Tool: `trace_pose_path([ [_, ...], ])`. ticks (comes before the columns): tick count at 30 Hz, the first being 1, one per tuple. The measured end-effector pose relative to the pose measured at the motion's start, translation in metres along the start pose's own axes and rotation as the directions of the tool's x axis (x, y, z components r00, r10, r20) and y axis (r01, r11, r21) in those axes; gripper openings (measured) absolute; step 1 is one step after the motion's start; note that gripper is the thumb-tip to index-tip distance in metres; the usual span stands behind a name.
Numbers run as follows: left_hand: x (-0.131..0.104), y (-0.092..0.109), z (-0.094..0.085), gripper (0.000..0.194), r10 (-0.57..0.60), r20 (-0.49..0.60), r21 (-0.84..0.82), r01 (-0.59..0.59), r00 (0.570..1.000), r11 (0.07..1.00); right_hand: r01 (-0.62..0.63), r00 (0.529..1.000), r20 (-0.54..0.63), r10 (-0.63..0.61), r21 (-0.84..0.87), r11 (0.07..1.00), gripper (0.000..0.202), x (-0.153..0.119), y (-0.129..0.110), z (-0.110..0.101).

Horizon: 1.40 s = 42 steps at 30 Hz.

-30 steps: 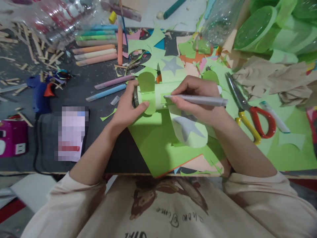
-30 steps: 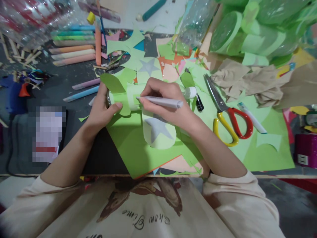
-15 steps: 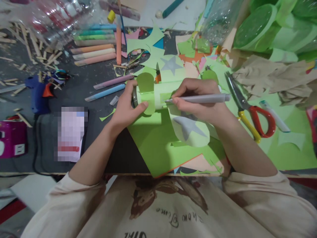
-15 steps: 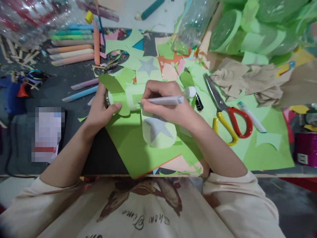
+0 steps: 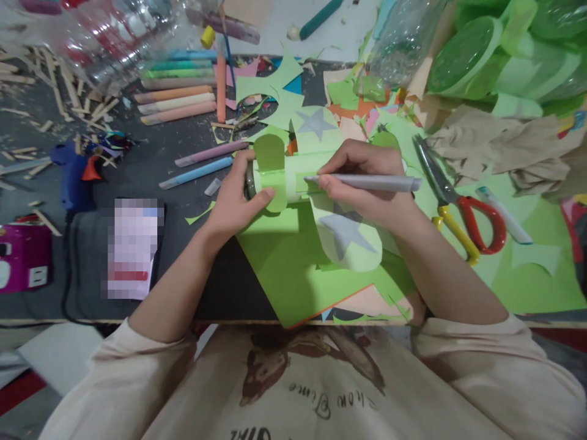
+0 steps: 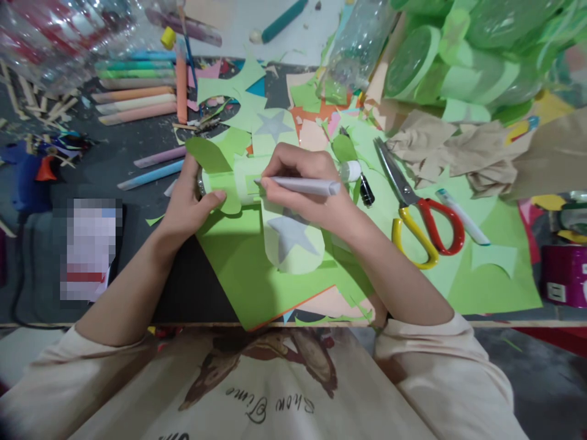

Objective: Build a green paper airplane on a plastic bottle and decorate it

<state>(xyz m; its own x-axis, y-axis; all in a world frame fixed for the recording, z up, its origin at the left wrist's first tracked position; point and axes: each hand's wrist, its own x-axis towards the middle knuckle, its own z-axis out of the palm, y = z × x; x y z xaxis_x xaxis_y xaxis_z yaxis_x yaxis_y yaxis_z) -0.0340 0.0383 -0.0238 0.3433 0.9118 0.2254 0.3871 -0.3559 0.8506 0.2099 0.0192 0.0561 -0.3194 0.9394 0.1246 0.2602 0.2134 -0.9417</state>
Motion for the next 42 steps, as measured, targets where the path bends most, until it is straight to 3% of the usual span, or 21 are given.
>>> trace_pose_path([
  [4, 0.0003, 0.0011, 0.0005, 0.064, -0.001, 0.001, -0.018, 0.001, 1.000, 1.000, 0.030, 0.999, 0.014, -0.031, 0.025, 0.999, 0.019, -0.0005, 0.0006, 0.0002],
  [8, 0.0006, 0.0021, 0.0005, 0.063, -0.001, 0.004, -0.024, 0.001, 1.000, 1.000, -0.020, 0.999, 0.031, 0.021, -0.031, 0.999, 0.021, -0.0009, -0.0010, -0.0002],
  [18, -0.0001, 0.0002, -0.0003, 0.068, 0.007, 0.012, 0.060, -0.008, 1.000, 0.998, -0.012, 0.994, 0.108, 0.010, 0.014, 1.000, 0.017, 0.0024, -0.0032, -0.0010],
  [35, 0.0002, 0.0020, -0.0020, 0.070, 0.006, 0.008, 0.081, -0.007, 1.000, 0.997, 0.050, 0.999, -0.001, -0.050, -0.054, 0.997, 0.021, 0.0014, 0.0031, -0.0015],
  [42, -0.0005, 0.0011, -0.0011, 0.072, -0.003, 0.003, 0.097, 0.003, 1.000, 0.995, 0.057, 0.998, 0.035, -0.057, -0.004, 0.998, 0.024, 0.0019, 0.0004, -0.0009],
])
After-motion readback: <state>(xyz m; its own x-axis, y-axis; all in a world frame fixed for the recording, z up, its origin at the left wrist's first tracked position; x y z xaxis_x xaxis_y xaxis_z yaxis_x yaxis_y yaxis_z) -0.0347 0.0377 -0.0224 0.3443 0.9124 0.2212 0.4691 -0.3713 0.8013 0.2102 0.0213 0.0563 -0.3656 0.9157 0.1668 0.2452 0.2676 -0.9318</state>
